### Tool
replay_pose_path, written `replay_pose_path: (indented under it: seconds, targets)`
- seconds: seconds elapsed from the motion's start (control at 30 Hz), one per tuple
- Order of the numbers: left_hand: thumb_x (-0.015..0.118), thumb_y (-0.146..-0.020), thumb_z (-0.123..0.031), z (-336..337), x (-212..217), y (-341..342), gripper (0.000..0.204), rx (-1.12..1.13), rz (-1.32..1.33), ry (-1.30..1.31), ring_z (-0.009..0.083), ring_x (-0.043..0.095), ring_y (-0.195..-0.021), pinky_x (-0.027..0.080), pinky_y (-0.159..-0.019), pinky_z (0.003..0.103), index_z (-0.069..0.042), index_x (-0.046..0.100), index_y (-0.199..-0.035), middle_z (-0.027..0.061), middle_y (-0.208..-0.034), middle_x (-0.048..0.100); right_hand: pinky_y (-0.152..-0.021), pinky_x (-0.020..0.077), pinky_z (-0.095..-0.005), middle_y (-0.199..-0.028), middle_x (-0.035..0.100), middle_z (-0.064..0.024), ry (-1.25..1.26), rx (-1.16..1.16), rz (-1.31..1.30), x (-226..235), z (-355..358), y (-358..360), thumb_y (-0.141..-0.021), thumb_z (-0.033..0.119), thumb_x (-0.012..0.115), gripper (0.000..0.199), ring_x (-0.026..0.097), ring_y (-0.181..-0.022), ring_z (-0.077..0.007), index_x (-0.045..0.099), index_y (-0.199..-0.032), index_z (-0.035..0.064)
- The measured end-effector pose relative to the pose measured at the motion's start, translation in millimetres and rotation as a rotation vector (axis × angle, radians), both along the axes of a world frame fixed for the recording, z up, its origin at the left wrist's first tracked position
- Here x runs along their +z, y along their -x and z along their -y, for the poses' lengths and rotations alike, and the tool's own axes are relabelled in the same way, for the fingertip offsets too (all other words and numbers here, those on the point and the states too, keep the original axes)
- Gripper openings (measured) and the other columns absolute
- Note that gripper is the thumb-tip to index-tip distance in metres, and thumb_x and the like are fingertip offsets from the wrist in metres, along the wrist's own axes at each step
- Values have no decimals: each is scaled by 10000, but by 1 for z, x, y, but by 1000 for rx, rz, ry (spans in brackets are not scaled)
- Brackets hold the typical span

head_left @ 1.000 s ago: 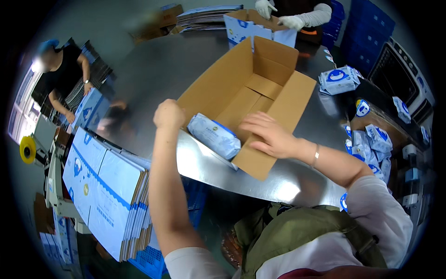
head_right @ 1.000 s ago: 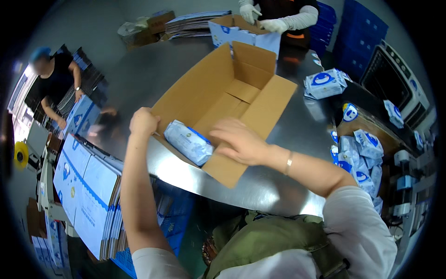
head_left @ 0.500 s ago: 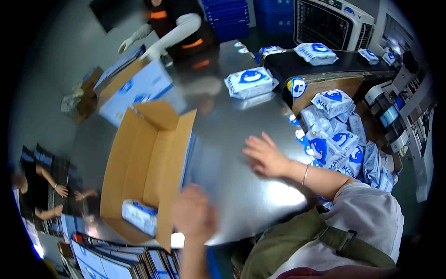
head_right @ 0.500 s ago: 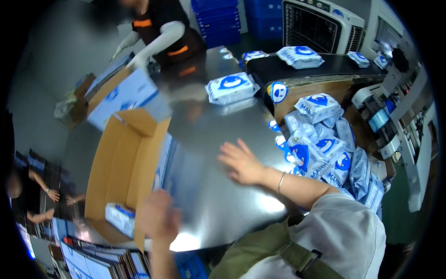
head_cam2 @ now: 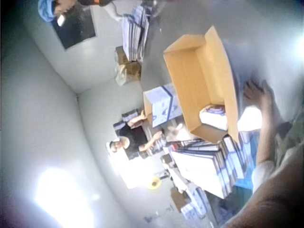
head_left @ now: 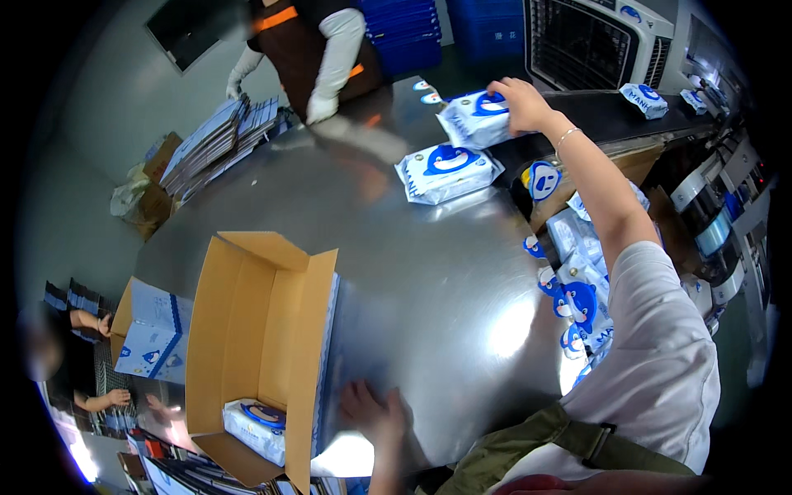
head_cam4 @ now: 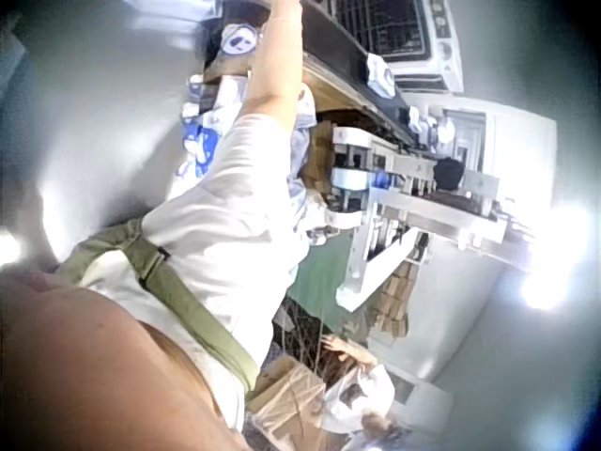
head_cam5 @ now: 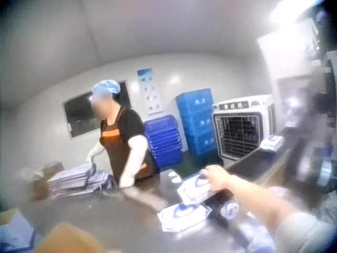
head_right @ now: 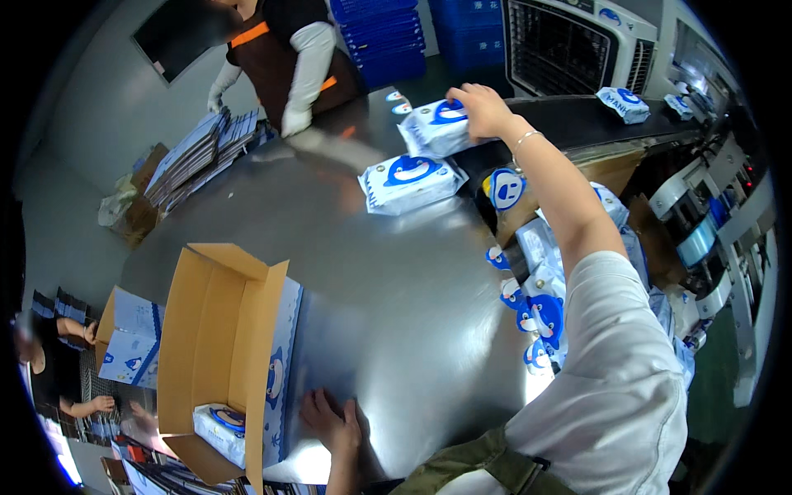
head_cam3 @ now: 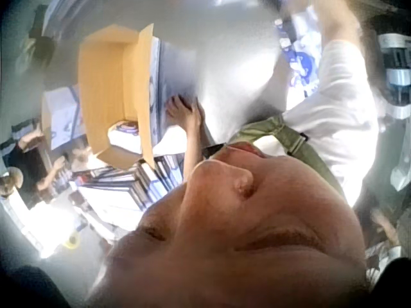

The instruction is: The person repeatedly assembles cardboard boxes and packs them with multiple blue packages of wipes before placing the filled boxes onto a stack.

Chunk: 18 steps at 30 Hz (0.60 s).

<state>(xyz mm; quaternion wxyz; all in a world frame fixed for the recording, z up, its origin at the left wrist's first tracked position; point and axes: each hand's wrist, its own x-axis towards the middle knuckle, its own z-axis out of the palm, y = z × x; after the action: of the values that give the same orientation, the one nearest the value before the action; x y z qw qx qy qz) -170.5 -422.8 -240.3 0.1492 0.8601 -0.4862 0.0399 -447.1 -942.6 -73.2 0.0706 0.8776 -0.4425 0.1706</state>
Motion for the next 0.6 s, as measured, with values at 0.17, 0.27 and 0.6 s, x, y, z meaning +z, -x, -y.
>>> replay_pose_path:
  seconds: [0.17,0.27,0.6]
  targets:
    - [608,-775,-424,4,0,-1,675,15,-25,29,404,351,-1257,198,-1053,563,41,466,-1244,257,-1313,415,-933,455,-396,-1120,558,-139,-88,103,79,-18,-3,-74,-446,42,817,982,518,-1113,-326,471,-1352,199]
    - [616,-790,-439,4,1,-2,694,11,-44,-7,407,320,-1276,180,-1072,553,20,434,-1278,248,-1336,390,-961,446,-397,-1218,537,-167,-275,106,-66,-15,-6,-90,-452,62,820,928,522,-1140,-350,525,-1320,205]
    - [839,-605,-441,-36,7,61,1130,-90,-562,149,408,298,-1327,159,-1118,549,67,218,-1402,267,-1359,380,-746,496,-421,-951,552,-200,-287,474,-268,9,-299,-55,-529,239,769,750,574,-889,-361,566,-1231,72]
